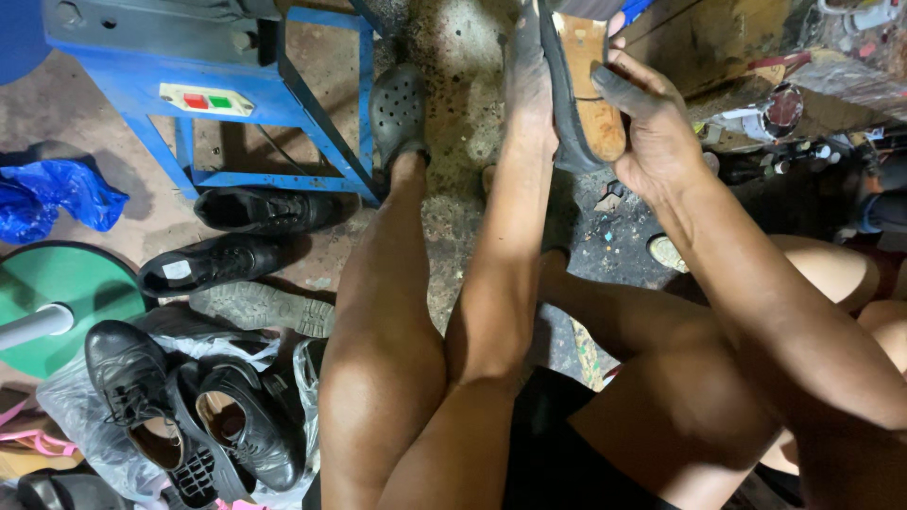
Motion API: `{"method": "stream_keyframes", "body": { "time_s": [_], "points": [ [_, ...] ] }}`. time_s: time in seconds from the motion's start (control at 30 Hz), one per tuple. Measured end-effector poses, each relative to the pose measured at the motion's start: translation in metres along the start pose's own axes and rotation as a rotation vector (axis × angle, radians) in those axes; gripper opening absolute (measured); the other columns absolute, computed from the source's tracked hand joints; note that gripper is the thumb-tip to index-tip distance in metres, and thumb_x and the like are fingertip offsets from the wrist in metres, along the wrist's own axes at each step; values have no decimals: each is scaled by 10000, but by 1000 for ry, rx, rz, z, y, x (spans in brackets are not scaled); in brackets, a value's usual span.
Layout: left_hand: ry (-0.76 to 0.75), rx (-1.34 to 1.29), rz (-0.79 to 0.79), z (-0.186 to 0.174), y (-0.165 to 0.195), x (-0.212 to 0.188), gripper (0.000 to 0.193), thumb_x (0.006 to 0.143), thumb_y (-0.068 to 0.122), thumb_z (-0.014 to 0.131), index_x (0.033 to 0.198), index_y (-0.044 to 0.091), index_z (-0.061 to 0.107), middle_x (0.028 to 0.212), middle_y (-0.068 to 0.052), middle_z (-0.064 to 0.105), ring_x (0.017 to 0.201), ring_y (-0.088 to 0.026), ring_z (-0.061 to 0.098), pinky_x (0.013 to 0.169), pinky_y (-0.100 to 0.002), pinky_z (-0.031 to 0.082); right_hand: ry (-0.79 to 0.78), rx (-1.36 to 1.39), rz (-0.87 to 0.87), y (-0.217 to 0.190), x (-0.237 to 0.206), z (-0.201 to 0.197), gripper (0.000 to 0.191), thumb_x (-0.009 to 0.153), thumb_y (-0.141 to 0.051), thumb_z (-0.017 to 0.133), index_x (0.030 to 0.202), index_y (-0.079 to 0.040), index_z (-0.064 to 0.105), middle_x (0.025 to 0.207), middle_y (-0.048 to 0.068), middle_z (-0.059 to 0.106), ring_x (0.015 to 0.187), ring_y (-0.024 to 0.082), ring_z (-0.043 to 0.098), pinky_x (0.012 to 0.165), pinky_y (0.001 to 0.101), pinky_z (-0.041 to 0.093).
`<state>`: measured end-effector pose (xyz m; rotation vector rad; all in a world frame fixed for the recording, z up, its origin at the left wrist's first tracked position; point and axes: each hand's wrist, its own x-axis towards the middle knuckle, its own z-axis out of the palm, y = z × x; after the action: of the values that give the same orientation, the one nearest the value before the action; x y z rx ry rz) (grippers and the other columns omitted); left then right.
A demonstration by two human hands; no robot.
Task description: The person smooths the edges and surface of a shoe sole using a handheld tool. They hold the sole with one hand and rub the tool along the perimeter and inner surface repeatedly, then flip the sole to continue smoothing the other side.
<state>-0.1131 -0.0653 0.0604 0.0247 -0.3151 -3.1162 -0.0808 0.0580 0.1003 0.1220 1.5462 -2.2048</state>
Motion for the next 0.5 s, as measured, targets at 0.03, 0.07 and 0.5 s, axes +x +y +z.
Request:
{"method": "stream_keyframes", "body": {
  "time_s": [0.03,0.07,0.5],
  "points": [
    [-43,-14,12,1,0,-1,623,1109,502,465,1362,-60,555,1155,-267,718,959,-332,737,834,-438,628,9,-21,9,0,-1,-1,345,1030,-62,629,1356,43,589,1243,148,698,1109,205,722,1005,346,613],
    [-28,-17,-6,2,0,-2,637,1112,519,458,1353,-62,556,1143,-271,718,942,-328,733,827,-434,625,14,-44,16,-1,-2,-1,347,1022,-69,619,1350,39,583,1237,152,697,1106,209,721,995,354,615],
    [66,-17,-111,10,10,3,682,1056,628,382,1181,-15,570,1003,-233,703,810,-303,737,698,-415,636,33,12,4,1,6,1,394,1011,-60,644,1381,48,563,1261,161,681,1123,233,717,1027,369,614]
  ]
}}
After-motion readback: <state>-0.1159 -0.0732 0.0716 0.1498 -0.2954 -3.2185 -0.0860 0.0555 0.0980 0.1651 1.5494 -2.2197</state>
